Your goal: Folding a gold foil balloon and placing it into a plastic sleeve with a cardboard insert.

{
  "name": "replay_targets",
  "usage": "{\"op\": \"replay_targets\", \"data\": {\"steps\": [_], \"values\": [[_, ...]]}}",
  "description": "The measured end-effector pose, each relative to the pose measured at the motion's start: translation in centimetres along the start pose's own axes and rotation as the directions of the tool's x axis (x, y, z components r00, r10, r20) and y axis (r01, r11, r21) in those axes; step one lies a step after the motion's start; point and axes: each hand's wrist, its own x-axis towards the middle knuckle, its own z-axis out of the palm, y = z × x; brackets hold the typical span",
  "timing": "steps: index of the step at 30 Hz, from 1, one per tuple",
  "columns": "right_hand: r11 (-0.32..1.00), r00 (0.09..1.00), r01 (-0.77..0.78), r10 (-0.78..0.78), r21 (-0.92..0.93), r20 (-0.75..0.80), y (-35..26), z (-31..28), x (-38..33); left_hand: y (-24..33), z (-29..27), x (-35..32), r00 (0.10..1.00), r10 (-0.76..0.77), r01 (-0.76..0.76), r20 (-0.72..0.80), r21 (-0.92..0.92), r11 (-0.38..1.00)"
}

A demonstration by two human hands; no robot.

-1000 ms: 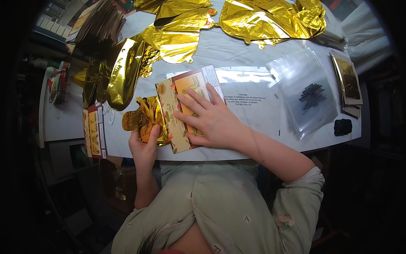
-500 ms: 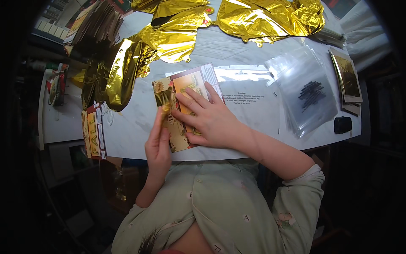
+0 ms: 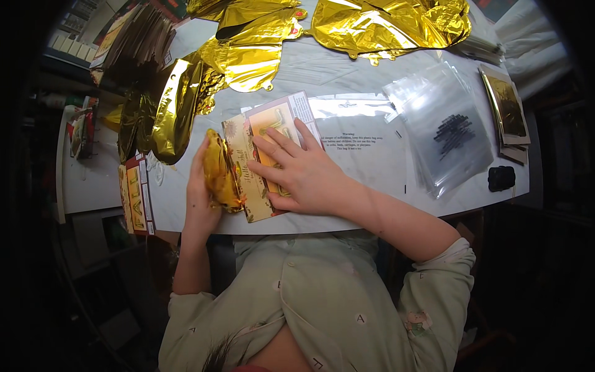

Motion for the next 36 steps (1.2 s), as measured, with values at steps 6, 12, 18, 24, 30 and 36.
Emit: {"op": "replay_targets", "data": {"steps": [6, 12, 18, 24, 30, 36], "values": [[0.999, 0.998, 0.001, -0.003, 0.034, 0.068, -0.1, -0.5, 0.3, -2.1, 2.2, -0.6, 0.989, 0.086, -0.127, 0.119, 0.395, 0.910], [0.999, 0.987, -0.037, 0.036, 0.005, 0.158, 0.2, -1.0, 0.3, -1.8, 3.1, -0.7, 0.982, 0.072, -0.158, 0.173, 0.558, 0.815], [0.998, 0.988, -0.035, 0.041, -0.045, 0.149, 0.0, -1.0, 0.2, -1.3, 2.7, -0.4, 0.971, 0.058, -0.186, 0.232, 0.581, 0.793], [0.999, 0.974, -0.053, 0.050, 0.011, 0.223, 0.0, -1.7, 0.3, -0.7, 3.2, -0.1, 0.970, 0.049, -0.192, 0.236, 0.632, 0.751], [0.999, 0.993, -0.026, 0.022, 0.038, 0.116, 0.3, -0.6, -0.1, -0.9, 3.9, 0.4, 0.961, 0.110, -0.243, 0.254, 0.589, 0.771], [0.999, 0.987, -0.036, 0.032, 0.025, 0.158, 0.1, -0.9, 0.1, -1.0, 3.6, 0.5, 0.950, 0.116, -0.271, 0.289, 0.583, 0.766]]}}
